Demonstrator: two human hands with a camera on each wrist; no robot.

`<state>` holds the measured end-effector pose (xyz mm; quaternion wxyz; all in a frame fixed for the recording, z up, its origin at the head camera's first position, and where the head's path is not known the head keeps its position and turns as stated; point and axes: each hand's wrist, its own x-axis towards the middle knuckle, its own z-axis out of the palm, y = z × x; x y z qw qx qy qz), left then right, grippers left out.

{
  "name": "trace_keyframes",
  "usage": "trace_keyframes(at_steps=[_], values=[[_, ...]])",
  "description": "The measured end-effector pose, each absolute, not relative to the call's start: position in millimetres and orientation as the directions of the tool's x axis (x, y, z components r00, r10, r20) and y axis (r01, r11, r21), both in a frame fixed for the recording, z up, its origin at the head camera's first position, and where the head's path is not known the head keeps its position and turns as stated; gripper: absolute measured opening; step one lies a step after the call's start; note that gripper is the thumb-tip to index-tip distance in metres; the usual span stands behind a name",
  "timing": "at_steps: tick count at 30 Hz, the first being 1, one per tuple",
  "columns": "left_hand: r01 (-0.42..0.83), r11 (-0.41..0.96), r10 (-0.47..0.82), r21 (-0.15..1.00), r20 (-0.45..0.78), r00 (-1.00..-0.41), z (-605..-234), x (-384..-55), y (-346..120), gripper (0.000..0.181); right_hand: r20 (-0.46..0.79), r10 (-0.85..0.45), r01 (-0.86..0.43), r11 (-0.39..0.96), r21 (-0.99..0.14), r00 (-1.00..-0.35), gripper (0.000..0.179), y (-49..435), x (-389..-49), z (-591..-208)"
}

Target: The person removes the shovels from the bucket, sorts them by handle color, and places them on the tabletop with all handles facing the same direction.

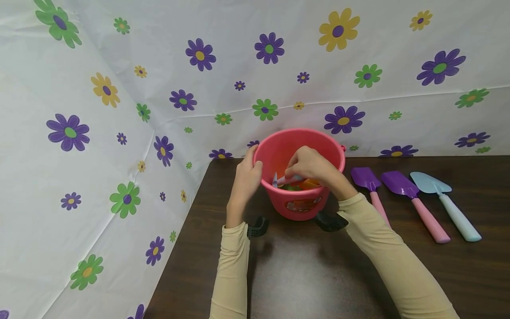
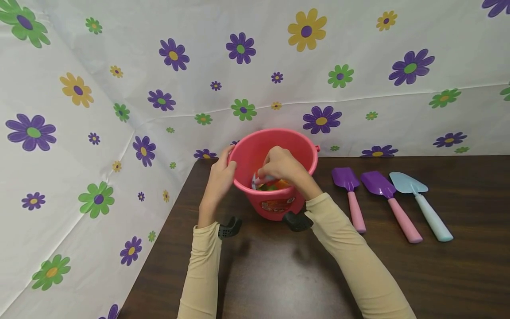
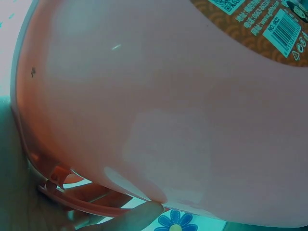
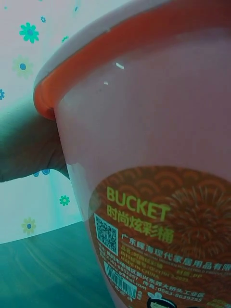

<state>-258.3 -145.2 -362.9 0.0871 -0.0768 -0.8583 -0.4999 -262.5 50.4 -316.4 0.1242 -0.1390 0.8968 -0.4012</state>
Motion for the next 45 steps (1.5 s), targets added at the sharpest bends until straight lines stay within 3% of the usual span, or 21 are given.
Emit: trace_keyframes(at_steps=[10,19,28,32,36,45], values=[[0.22,0.496,0.047,0.84,0.227,-0.973,-362,-258,-144,0.056,-0.043,-0.295,-0.147,0.589,-0.794,-0.955,0.022,60,-257,-314],[0.219,0.495,0.037,0.841,0.231,-0.972,-362,-258,-145,0.055,-0.03,-0.212,-0.071,0.453,-0.889,-0.977,0.032,74,-256,-308],[0.222,0.492,0.041,0.842,0.232,-0.972,-362,-258,-145,0.054,-0.065,-0.155,0.033,0.2,-0.979,-0.986,0.04,88,-252,-308],[0.219,0.488,0.043,0.845,0.227,-0.973,-363,-258,-144,0.055,-0.077,-0.141,0.069,0.059,-0.996,-0.987,0.035,94,-251,-307],[0.212,0.483,0.044,0.85,0.219,-0.975,-363,-258,-143,0.055,-0.069,-0.144,0.083,-0.096,-0.992,-0.987,0.018,101,-250,-306],[0.206,0.469,0.036,0.859,0.214,-0.976,-363,-257,-143,0.054,-0.071,-0.191,0.137,-0.359,-0.923,-0.979,0.026,116,-247,-307]])
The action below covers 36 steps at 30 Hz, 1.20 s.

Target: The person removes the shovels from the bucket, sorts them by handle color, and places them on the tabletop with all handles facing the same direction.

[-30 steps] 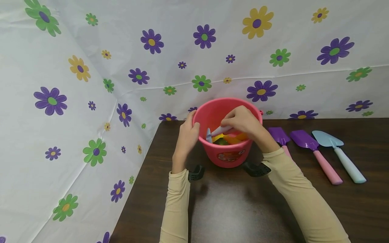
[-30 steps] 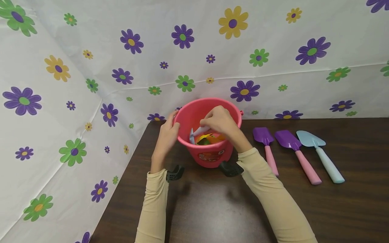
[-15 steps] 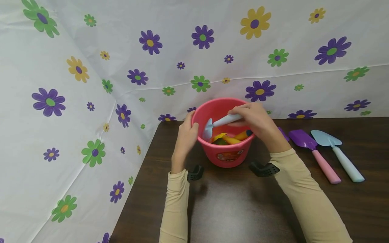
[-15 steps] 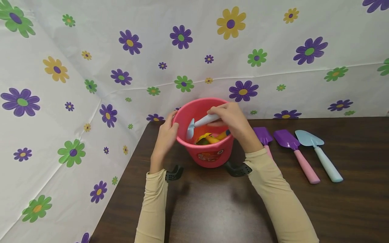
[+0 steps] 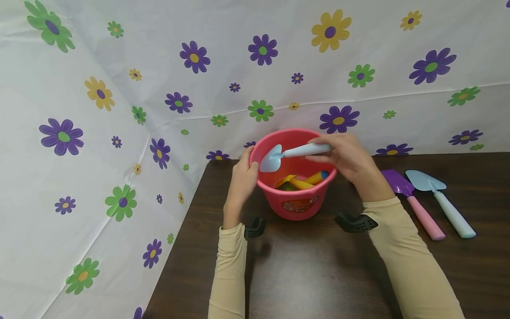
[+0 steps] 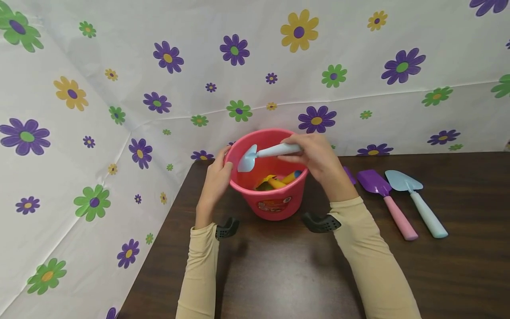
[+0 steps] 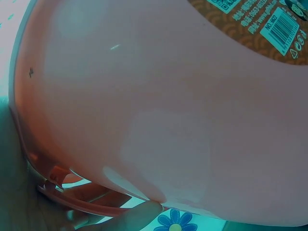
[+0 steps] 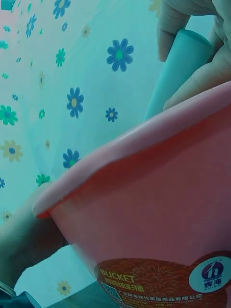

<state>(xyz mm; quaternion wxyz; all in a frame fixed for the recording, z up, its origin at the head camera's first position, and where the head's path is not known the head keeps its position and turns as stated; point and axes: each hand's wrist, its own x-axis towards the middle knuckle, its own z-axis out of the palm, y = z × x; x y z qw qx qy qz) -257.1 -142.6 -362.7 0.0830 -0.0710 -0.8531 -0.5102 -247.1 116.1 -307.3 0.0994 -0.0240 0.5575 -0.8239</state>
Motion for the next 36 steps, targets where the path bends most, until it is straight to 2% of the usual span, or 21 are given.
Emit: trace_keyframes(at_steps=[11,17,23,30,36], values=[[0.218,0.463,0.049,0.859,0.221,-0.974,-364,-257,-144,0.055,-0.083,-0.202,0.177,-0.506,-0.844,-0.976,0.011,131,-238,-313],[0.218,0.451,0.051,0.866,0.219,-0.974,-365,-256,-144,0.056,-0.128,-0.22,0.24,-0.621,-0.746,-0.967,0.025,137,-234,-317],[0.222,0.447,0.049,0.866,0.224,-0.973,-364,-257,-143,0.054,-0.152,-0.219,0.267,-0.792,-0.549,-0.964,0.036,145,-230,-319],[0.219,0.453,0.043,0.864,0.224,-0.974,-365,-258,-142,0.053,-0.17,-0.198,0.251,-0.882,-0.4,-0.965,0.068,154,-227,-320],[0.228,0.473,0.039,0.851,0.238,-0.97,-365,-259,-143,0.053,-0.161,-0.201,0.234,-0.947,-0.22,-0.966,0.077,159,-224,-323]])
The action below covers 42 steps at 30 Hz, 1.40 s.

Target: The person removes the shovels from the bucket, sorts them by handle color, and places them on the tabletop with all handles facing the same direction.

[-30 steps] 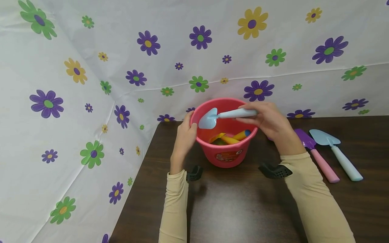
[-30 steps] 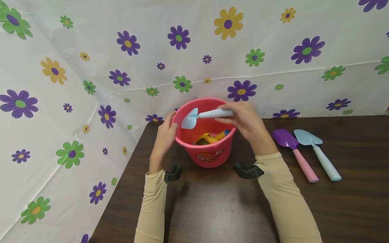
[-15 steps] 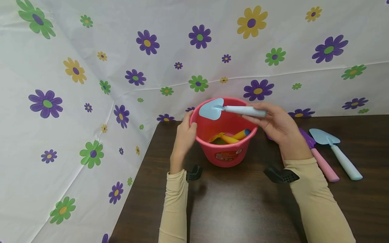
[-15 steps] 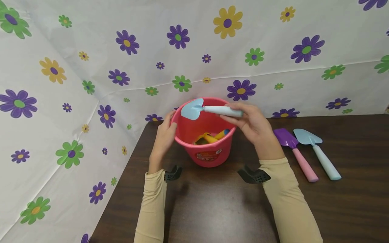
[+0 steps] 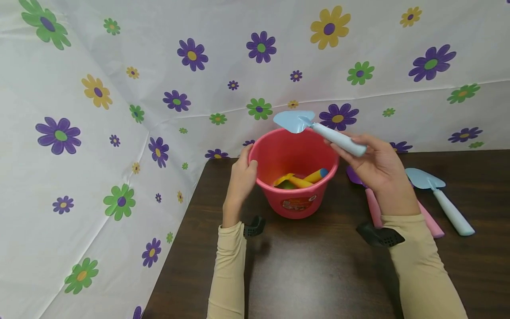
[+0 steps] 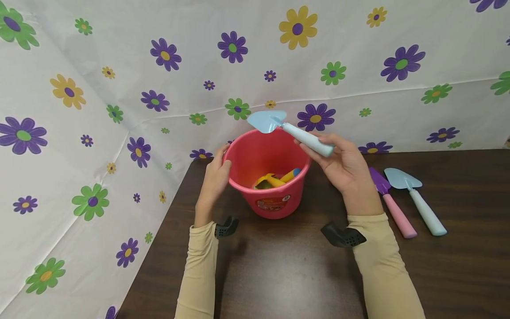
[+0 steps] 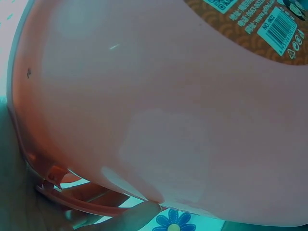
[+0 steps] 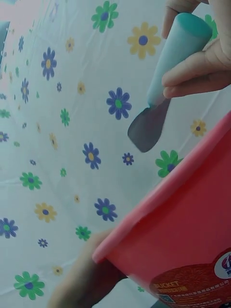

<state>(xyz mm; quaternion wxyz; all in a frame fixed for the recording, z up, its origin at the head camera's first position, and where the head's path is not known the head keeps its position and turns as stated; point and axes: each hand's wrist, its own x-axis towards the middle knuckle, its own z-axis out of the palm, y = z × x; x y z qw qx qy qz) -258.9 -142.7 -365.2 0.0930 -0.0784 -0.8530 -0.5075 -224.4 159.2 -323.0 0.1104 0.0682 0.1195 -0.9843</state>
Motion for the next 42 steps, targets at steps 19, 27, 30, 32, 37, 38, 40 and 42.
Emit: trace_keyframes(at_steps=[19,27,30,32,37,38,40,42], values=[[0.242,0.49,0.046,0.838,0.252,-0.967,-365,-261,-143,0.053,-0.084,-0.229,0.24,-0.958,-0.158,-0.97,0.049,178,-213,-335],[0.234,0.499,0.039,0.835,0.248,-0.968,-365,-260,-143,0.054,-0.026,-0.209,0.21,-0.953,-0.218,-0.978,0.046,187,-212,-340],[0.234,0.498,0.039,0.835,0.248,-0.968,-364,-260,-144,0.053,-0.024,-0.198,0.198,-0.954,-0.225,-0.98,0.046,194,-212,-341],[0.236,0.5,0.039,0.834,0.25,-0.967,-364,-260,-143,0.053,-0.021,-0.196,0.195,-0.951,-0.241,-0.98,0.046,198,-212,-342],[0.237,0.498,0.038,0.834,0.253,-0.967,-365,-260,-143,0.052,-0.007,-0.207,0.201,-0.938,-0.282,-0.978,0.044,208,-213,-343],[0.237,0.498,0.038,0.834,0.253,-0.967,-365,-260,-143,0.052,-0.01,-0.21,0.204,-0.938,-0.281,-0.978,0.043,210,-213,-343],[0.238,0.496,0.039,0.835,0.252,-0.967,-365,-260,-143,0.052,-0.018,-0.209,0.206,-0.94,-0.271,-0.978,0.043,213,-213,-344],[0.24,0.493,0.041,0.836,0.253,-0.967,-365,-260,-143,0.052,-0.027,-0.207,0.207,-0.944,-0.257,-0.978,0.043,216,-212,-344]])
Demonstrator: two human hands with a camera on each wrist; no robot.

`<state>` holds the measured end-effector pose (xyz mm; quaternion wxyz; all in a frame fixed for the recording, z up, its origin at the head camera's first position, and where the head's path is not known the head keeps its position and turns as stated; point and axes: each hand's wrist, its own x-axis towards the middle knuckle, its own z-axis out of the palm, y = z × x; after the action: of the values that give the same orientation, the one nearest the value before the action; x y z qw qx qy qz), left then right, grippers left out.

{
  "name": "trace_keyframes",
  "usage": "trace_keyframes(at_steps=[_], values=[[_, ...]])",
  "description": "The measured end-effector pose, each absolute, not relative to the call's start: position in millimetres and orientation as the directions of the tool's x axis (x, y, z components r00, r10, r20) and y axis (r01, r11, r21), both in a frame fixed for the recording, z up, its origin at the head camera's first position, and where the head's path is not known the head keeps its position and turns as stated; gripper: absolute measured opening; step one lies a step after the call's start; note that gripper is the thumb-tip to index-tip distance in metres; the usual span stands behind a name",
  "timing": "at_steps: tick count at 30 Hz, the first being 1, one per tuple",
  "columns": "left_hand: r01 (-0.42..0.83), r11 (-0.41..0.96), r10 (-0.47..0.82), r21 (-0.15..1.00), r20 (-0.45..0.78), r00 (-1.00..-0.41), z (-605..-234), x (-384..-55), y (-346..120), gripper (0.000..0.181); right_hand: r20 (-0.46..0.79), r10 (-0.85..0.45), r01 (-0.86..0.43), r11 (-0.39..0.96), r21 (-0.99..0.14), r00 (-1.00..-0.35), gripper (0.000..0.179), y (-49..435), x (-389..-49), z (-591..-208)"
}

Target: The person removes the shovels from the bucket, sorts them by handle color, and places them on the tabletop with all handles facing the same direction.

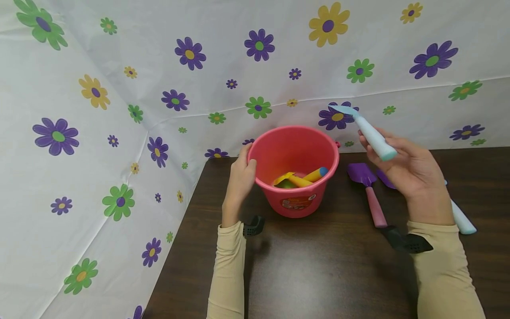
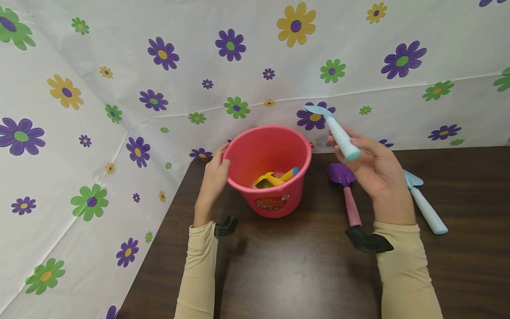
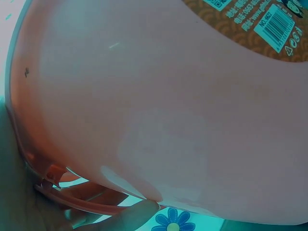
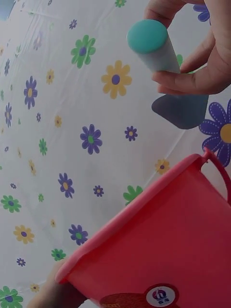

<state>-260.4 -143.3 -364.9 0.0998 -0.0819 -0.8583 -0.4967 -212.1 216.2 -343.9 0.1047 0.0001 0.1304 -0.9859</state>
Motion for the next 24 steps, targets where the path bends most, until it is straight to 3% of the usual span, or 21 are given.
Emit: trace_keyframes(at_steps=[10,24], values=[[0.232,0.49,0.043,0.84,0.242,-0.969,-364,-260,-143,0.052,-0.086,-0.198,0.214,-0.941,-0.264,-0.976,0.039,232,-209,-345],[0.216,0.488,0.028,0.846,0.233,-0.972,-363,-259,-142,0.052,-0.073,-0.192,0.205,-0.921,-0.331,-0.979,0.037,253,-207,-351]])
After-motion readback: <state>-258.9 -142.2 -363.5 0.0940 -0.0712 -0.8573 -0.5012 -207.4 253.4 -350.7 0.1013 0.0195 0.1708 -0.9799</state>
